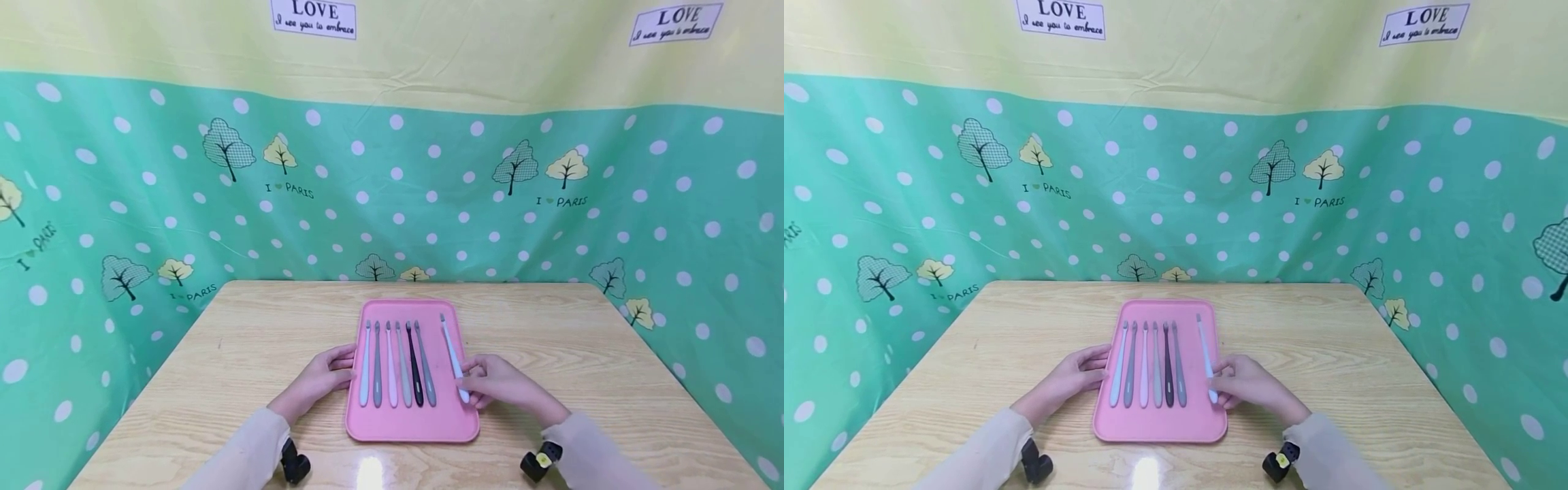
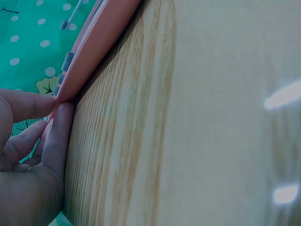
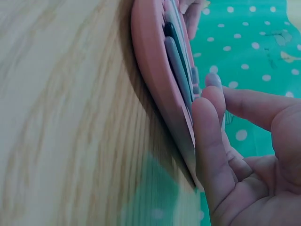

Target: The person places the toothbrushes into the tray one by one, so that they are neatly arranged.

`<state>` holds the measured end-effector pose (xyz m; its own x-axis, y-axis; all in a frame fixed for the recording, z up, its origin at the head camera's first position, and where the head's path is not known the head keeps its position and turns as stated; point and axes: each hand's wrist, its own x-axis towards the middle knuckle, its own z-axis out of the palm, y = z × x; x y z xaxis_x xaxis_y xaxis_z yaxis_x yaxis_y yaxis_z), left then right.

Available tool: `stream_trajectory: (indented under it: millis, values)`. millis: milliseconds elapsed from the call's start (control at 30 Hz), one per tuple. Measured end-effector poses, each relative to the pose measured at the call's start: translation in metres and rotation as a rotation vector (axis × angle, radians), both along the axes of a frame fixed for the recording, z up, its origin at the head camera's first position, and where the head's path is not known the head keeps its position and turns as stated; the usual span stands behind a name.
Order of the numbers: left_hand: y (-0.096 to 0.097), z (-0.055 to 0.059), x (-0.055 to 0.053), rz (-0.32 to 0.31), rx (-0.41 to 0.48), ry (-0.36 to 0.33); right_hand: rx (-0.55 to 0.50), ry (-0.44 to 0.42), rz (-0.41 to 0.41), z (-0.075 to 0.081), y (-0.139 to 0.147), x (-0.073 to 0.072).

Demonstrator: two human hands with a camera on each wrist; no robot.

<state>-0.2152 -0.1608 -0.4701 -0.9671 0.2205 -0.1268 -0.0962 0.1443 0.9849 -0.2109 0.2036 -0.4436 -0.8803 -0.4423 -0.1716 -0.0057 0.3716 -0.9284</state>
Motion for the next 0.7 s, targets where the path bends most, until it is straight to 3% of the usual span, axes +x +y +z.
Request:
stream_trajectory:
  millis: [700]
  values:
    - [0.0, -0.001, 0.0, 0.014, 0.003, -0.005, 0.112, 0.079, -0.051, -0.004, -0.029, 0.001]
